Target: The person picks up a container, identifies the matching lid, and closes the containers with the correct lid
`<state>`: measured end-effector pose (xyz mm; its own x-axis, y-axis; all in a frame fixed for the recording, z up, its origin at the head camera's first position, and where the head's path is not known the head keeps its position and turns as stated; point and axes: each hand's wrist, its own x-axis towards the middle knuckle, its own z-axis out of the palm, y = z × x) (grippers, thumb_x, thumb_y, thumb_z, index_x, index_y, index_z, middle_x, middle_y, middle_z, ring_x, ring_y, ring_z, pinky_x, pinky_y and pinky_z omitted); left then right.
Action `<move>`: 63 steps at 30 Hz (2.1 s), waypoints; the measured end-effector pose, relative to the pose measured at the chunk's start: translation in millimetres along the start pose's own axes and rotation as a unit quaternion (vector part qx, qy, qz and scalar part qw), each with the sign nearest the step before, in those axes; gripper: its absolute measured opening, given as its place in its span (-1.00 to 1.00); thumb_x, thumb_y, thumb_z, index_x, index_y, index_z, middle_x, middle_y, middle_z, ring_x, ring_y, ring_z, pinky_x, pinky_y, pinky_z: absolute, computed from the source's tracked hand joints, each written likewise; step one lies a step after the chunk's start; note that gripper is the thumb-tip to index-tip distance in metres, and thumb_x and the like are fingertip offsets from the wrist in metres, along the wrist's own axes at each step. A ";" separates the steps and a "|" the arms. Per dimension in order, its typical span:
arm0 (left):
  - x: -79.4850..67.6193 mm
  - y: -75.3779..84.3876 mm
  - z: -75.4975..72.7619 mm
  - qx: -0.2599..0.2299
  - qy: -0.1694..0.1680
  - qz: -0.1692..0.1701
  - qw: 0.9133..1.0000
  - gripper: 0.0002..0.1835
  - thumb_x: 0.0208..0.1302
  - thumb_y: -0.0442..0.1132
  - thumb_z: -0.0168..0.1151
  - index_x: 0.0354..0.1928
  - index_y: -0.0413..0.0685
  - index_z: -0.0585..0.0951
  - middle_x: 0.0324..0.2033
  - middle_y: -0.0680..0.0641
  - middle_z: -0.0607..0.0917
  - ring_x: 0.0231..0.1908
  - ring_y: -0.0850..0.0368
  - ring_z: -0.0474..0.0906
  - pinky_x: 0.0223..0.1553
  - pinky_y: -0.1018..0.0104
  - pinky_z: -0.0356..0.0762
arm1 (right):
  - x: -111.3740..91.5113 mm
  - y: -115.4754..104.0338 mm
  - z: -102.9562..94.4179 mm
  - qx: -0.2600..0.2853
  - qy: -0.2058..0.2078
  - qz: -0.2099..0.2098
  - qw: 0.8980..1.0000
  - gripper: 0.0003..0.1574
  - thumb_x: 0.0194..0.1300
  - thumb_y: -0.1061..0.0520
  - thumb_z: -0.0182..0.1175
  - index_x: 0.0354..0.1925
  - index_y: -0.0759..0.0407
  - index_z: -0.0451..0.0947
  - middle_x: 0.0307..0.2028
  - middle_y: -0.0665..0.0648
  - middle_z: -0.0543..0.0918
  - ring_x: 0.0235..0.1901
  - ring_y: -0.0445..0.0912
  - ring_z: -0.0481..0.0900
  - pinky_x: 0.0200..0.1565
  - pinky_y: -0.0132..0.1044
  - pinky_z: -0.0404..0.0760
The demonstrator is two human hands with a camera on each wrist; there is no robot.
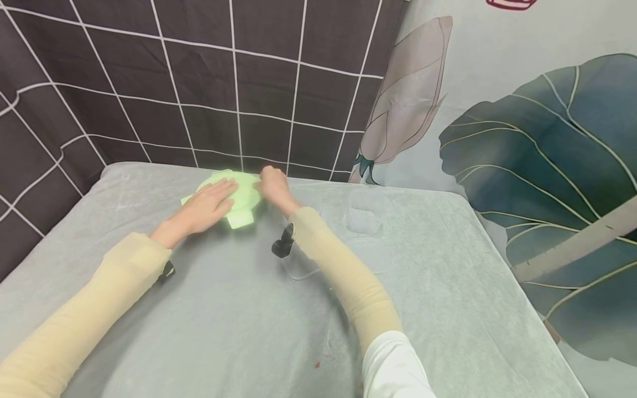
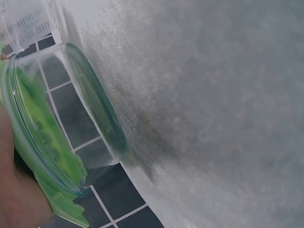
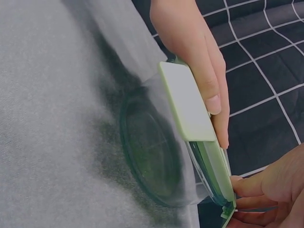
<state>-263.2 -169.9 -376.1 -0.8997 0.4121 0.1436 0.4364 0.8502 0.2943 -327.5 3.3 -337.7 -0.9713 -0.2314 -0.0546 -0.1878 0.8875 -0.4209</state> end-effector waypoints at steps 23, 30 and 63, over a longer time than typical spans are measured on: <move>2.6 -3.9 3.7 -0.012 0.033 0.016 0.999 -0.49 0.36 -0.07 -0.20 0.29 -0.12 0.27 0.32 -0.13 0.24 0.37 -0.08 0.05 0.37 0.01 -0.05 | -1.1 3.7 3.9 0.035 0.010 -0.010 0.999 -0.58 0.19 0.07 0.17 0.00 0.24 0.54 0.01 0.15 0.60 -0.03 0.02 0.53 0.00 -0.25 0.52; 2.5 -5.3 2.2 -0.009 0.020 0.022 1.000 -0.47 0.37 -0.04 -0.23 0.31 -0.12 0.23 0.34 -0.14 0.21 0.37 -0.09 0.02 0.38 0.00 -0.09 | -3.5 5.7 0.9 0.035 0.021 -0.021 0.999 -0.66 0.14 0.06 0.23 -0.16 0.24 0.63 -0.09 0.14 0.66 -0.12 0.06 0.53 0.00 -0.17 0.48; 2.5 -3.8 3.3 -0.015 0.039 0.032 0.999 -0.49 0.36 -0.06 -0.20 0.29 -0.11 0.27 0.33 -0.12 0.23 0.36 -0.07 0.05 0.36 -0.03 -0.05 | -5.3 6.9 4.1 0.072 0.035 0.037 0.996 -0.59 0.15 0.01 0.20 -0.05 0.14 0.59 -0.07 0.07 0.66 0.00 0.03 0.48 0.04 -0.23 0.45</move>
<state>-267.1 -171.0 -380.0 -0.8678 0.4371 0.2361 0.4936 0.8124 0.3102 -323.1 9.0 -344.0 -0.9904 -0.1350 -0.0285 -0.0979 0.8332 -0.5442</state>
